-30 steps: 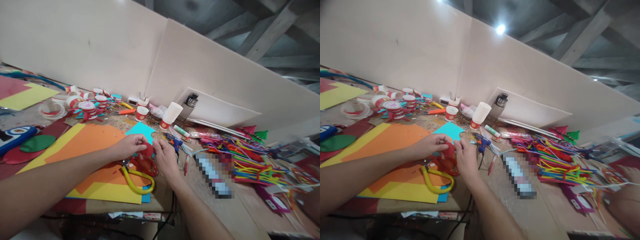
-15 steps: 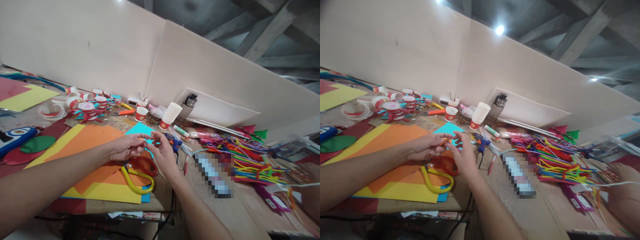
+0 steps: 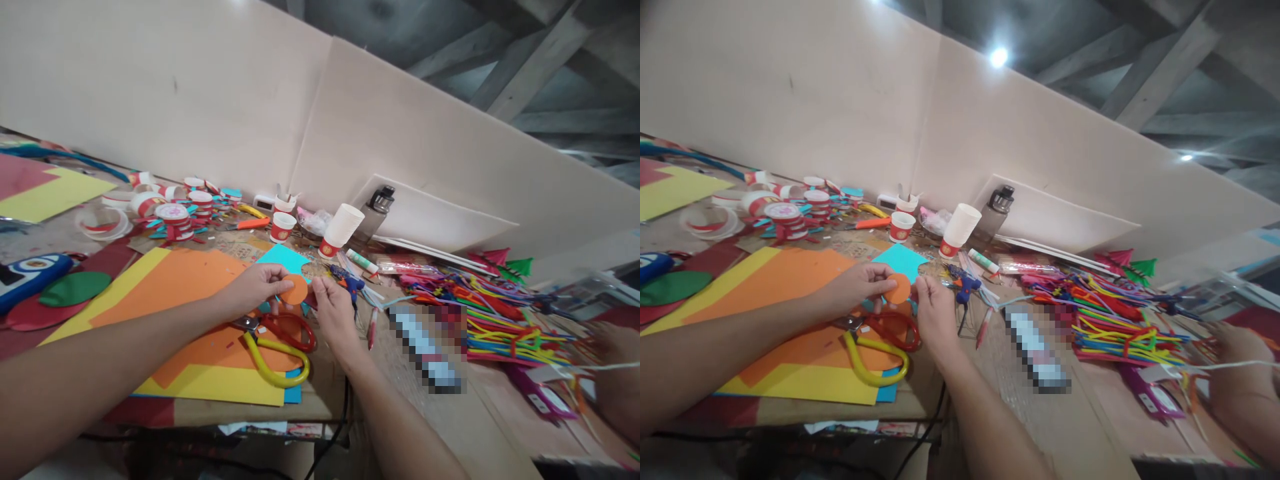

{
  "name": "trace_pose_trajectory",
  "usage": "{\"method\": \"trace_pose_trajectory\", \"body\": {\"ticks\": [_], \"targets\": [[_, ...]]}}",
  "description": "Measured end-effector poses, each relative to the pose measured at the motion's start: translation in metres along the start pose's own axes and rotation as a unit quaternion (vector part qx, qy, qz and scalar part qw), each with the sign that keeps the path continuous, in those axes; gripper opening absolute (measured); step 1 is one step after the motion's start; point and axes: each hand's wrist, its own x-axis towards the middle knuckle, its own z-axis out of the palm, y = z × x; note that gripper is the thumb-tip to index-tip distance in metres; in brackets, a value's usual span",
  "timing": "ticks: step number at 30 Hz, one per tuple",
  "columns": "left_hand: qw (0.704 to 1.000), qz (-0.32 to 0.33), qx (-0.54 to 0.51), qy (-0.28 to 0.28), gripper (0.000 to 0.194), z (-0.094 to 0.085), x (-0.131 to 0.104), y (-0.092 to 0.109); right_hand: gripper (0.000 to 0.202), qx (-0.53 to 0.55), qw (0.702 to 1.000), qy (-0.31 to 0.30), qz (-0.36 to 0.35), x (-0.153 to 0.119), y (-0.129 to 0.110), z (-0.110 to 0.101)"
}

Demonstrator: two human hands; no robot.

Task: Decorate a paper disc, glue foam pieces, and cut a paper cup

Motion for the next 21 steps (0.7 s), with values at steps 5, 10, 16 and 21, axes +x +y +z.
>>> {"method": "trace_pose_trajectory", "body": {"ticks": [5, 10, 16, 21], "targets": [[1.0, -0.002, -0.004, 0.002, 0.027, -0.001, 0.002, -0.002, 0.034, -0.003, 1.0, -0.016, -0.017, 0.003, -0.002, -0.001], [0.999, -0.003, 0.025, -0.031, 0.028, -0.004, 0.008, -0.013, 0.032, -0.096, 0.994, -0.028, -0.039, 0.001, -0.007, 0.004], [0.999, -0.019, -0.02, -0.026, 0.031, -0.008, 0.013, -0.014, 0.044, -0.045, 0.998, -0.035, 0.04, 0.004, -0.002, 0.007], [0.994, 0.045, -0.078, 0.06, 0.026, -0.027, 0.018, -0.009, 0.046, -0.019, 0.999, 0.031, 0.039, 0.02, -0.004, 0.002]]}}
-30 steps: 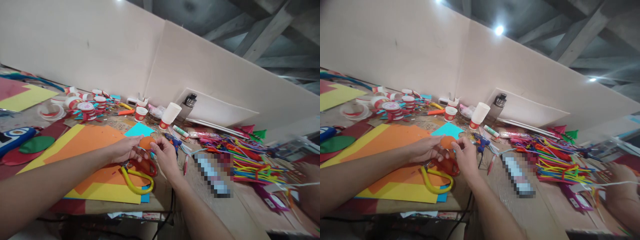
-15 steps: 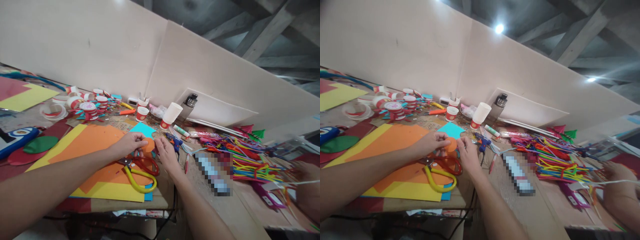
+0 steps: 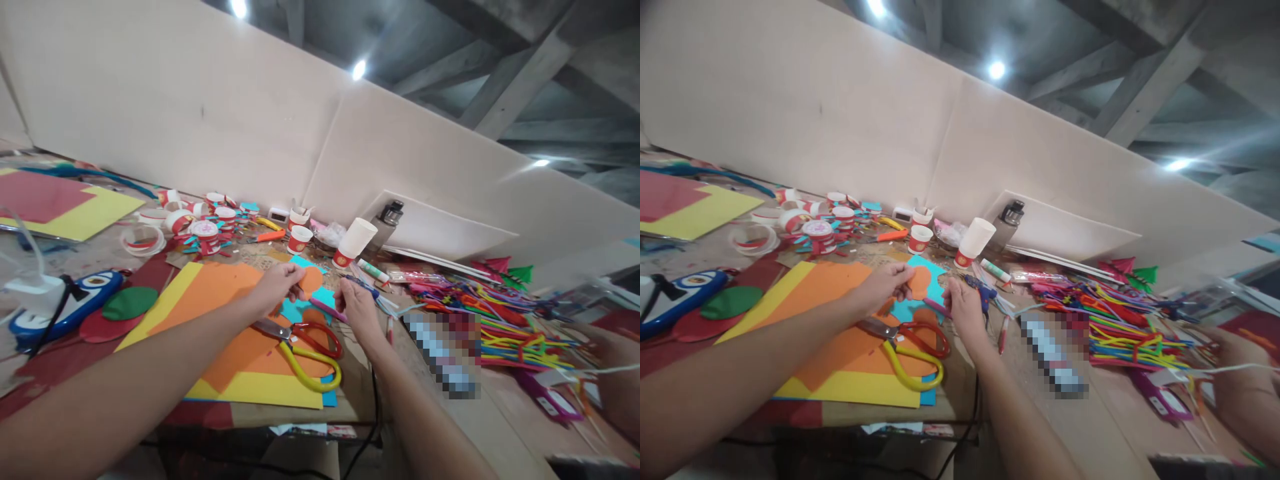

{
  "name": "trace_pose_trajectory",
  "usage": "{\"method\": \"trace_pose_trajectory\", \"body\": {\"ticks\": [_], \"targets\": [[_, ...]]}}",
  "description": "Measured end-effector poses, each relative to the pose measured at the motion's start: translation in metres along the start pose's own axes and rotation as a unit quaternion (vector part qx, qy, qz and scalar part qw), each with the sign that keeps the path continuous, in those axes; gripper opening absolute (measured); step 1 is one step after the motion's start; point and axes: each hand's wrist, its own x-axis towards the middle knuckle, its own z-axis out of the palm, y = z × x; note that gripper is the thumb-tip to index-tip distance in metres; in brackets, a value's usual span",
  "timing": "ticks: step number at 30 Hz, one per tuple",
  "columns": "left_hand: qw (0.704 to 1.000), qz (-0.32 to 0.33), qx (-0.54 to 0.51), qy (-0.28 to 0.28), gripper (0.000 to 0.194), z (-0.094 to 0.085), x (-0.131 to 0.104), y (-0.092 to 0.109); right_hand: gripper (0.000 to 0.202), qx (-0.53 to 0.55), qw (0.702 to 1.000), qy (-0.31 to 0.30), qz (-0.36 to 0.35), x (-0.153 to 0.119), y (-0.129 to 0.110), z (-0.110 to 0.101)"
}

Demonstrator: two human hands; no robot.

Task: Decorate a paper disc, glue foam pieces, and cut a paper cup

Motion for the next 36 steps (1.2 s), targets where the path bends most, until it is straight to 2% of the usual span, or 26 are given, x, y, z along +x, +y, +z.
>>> {"method": "trace_pose_trajectory", "body": {"ticks": [4, 7, 9, 12, 16, 18, 22, 25, 28, 32, 36], "targets": [[0.994, 0.027, -0.058, 0.087, 0.021, -0.02, 0.009, 0.005, 0.022, 0.019, 1.0, 0.007, -0.015, 0.01, -0.002, 0.004], [0.99, 0.029, -0.087, 0.104, 0.024, -0.028, 0.012, 0.007, 0.02, 0.009, 0.999, -0.027, -0.025, 0.01, -0.004, 0.017], [0.992, 0.032, -0.081, 0.09, 0.026, -0.029, 0.011, 0.006, 0.022, -0.018, 0.998, -0.046, -0.042, 0.009, -0.008, 0.026], [0.997, 0.032, -0.049, 0.056, 0.024, -0.025, 0.008, 0.005, 0.025, -0.06, 0.994, -0.02, -0.09, 0.008, -0.017, 0.034], [0.999, 0.038, -0.017, -0.019, 0.024, -0.016, 0.005, 0.001, 0.028, -0.112, 0.988, -0.005, -0.107, 0.008, -0.026, 0.034], [0.998, 0.043, 0.02, -0.038, 0.025, -0.013, 0.003, 0.0, 0.034, -0.147, 0.983, -0.007, -0.106, 0.007, -0.028, 0.033], [0.992, 0.069, 0.094, -0.037, 0.034, -0.007, 0.0, 0.001, 0.039, -0.162, 0.981, -0.007, -0.104, 0.007, -0.028, 0.029], [0.97, 0.142, 0.197, -0.022, 0.049, -0.006, -0.001, 0.002, 0.04, -0.144, 0.984, -0.009, -0.101, 0.009, -0.024, 0.03], [0.95, 0.174, 0.259, -0.018, 0.046, -0.007, -0.001, 0.002, 0.043, -0.133, 0.983, -0.025, -0.124, 0.011, -0.018, 0.033], [0.961, 0.146, 0.233, -0.027, 0.035, -0.007, -0.001, 0.0, 0.049, -0.066, 0.99, -0.062, -0.108, 0.011, -0.011, 0.034], [0.988, 0.091, 0.122, -0.029, 0.039, -0.004, -0.003, 0.003, 0.043, -0.064, 0.994, -0.013, -0.087, 0.016, -0.005, 0.026]]}}
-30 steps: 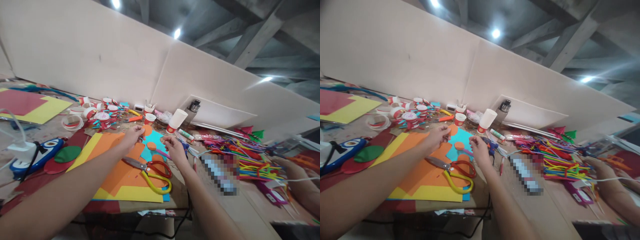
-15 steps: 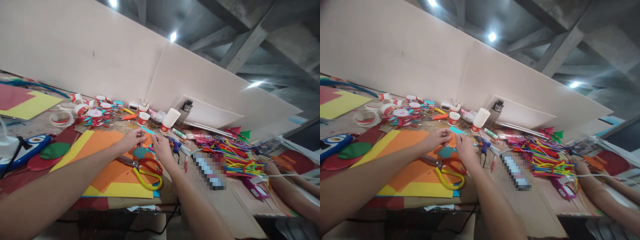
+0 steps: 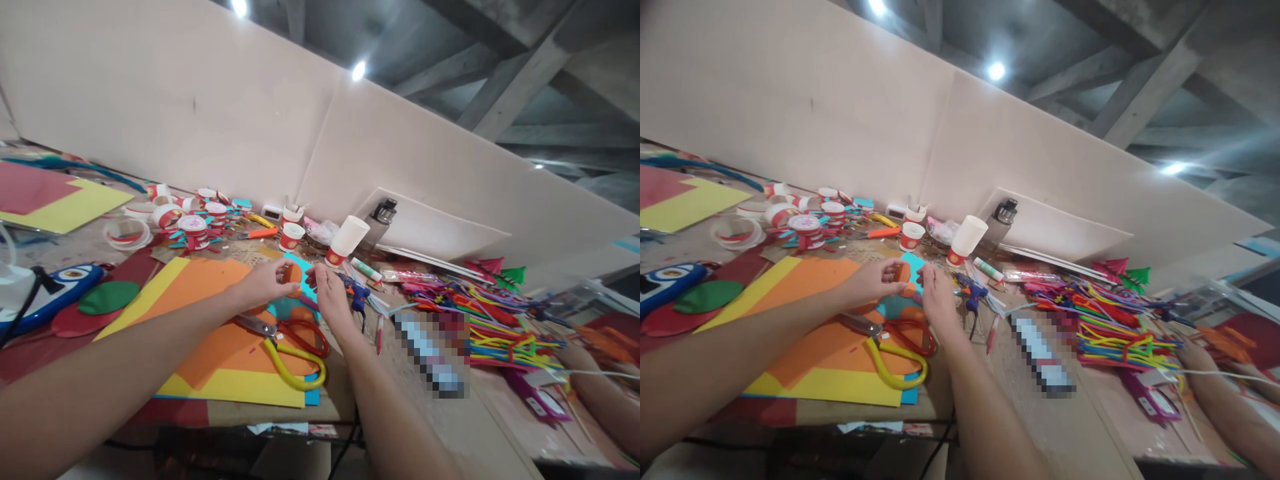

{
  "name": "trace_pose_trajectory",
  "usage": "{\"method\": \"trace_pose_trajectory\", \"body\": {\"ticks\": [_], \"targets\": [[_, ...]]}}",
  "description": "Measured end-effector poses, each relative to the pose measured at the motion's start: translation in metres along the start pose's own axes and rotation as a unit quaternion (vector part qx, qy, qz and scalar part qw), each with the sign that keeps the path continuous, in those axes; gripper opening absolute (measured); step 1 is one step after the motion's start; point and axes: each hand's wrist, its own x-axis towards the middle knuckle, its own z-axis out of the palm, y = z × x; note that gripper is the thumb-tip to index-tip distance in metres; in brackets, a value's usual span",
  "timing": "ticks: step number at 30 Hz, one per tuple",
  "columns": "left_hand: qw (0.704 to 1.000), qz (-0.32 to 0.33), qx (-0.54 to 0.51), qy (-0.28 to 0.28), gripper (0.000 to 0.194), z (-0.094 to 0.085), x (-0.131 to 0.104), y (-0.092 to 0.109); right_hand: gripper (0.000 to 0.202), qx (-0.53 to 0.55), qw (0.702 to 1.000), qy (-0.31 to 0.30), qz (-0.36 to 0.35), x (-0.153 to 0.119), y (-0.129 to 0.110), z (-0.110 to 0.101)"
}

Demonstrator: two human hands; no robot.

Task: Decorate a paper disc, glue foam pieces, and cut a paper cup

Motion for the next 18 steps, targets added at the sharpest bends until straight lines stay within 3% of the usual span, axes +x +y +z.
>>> {"method": "trace_pose_trajectory", "body": {"ticks": [3, 6, 10, 14, 18], "targets": [[0.992, -0.046, -0.117, -0.009, 0.039, -0.002, 0.0, 0.006, 0.027, -0.116, 0.992, -0.018, -0.033, 0.002, 0.007, -0.002], [0.968, -0.059, -0.242, -0.008, 0.03, -0.008, 0.002, 0.009, 0.04, -0.239, 0.966, -0.084, -0.052, -0.001, 0.01, 0.002], [0.955, -0.074, -0.286, 0.003, 0.025, -0.015, 0.005, 0.004, 0.029, -0.306, 0.938, -0.148, -0.07, -0.005, 0.009, 0.009], [0.95, -0.087, -0.3, 0.011, 0.024, -0.015, 0.005, 0.001, 0.015, -0.31, 0.939, -0.139, -0.059, -0.005, 0.009, 0.011], [0.951, -0.103, -0.291, 0.015, 0.019, -0.01, 0.003, 0.005, 0.018, -0.27, 0.956, -0.096, -0.059, -0.004, 0.01, 0.01]]}}
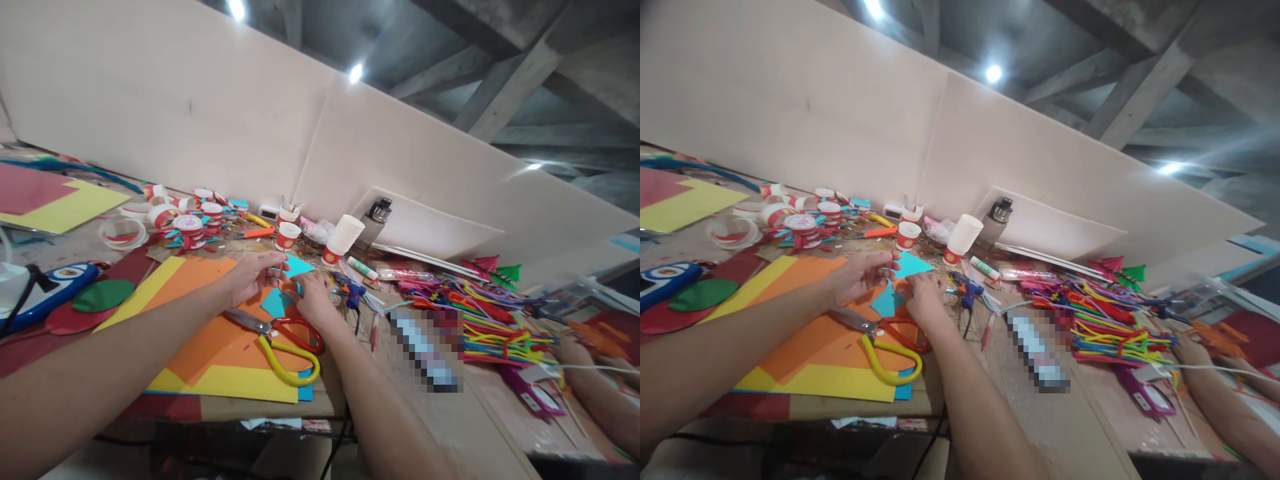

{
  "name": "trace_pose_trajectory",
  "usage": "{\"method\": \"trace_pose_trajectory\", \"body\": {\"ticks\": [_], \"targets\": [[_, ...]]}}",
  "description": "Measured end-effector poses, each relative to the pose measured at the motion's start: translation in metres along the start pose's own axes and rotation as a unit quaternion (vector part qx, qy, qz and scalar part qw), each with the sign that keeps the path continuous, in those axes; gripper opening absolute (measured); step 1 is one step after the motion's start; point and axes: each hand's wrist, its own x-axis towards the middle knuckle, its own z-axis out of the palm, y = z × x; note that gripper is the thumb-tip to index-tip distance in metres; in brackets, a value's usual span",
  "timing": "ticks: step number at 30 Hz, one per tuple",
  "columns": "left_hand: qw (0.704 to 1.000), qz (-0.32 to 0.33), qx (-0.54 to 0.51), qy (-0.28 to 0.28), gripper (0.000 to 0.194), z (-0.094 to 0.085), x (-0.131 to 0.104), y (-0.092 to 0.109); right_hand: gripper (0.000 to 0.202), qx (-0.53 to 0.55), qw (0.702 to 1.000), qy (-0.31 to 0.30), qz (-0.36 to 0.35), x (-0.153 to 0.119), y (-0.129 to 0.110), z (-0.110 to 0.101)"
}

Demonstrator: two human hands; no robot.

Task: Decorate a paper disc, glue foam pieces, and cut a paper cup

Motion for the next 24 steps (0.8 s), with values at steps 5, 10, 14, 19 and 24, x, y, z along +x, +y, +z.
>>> {"method": "trace_pose_trajectory", "body": {"ticks": [5, 10, 14, 19, 24], "targets": [[0.999, -0.028, 0.027, 0.017, 0.015, 0.004, -0.001, -0.004, 0.024, 0.163, 0.978, 0.112, -0.07, -0.002, -0.007, -0.009], [0.998, -0.033, 0.051, -0.021, 0.022, 0.004, 0.0, -0.013, 0.015, 0.182, 0.973, 0.108, -0.09, -0.005, -0.014, -0.013], [0.996, -0.032, 0.075, -0.041, 0.028, 0.002, 0.001, -0.016, 0.017, 0.204, 0.971, 0.102, -0.075, -0.006, -0.009, -0.008], [0.995, -0.036, 0.084, -0.042, 0.031, 0.001, 0.002, -0.017, 0.019, 0.232, 0.966, 0.091, -0.064, -0.005, -0.005, -0.006], [0.996, -0.037, 0.079, -0.033, 0.031, 0.004, 0.0, -0.015, 0.018, 0.239, 0.965, 0.092, -0.054, -0.006, -0.007, -0.006]]}}
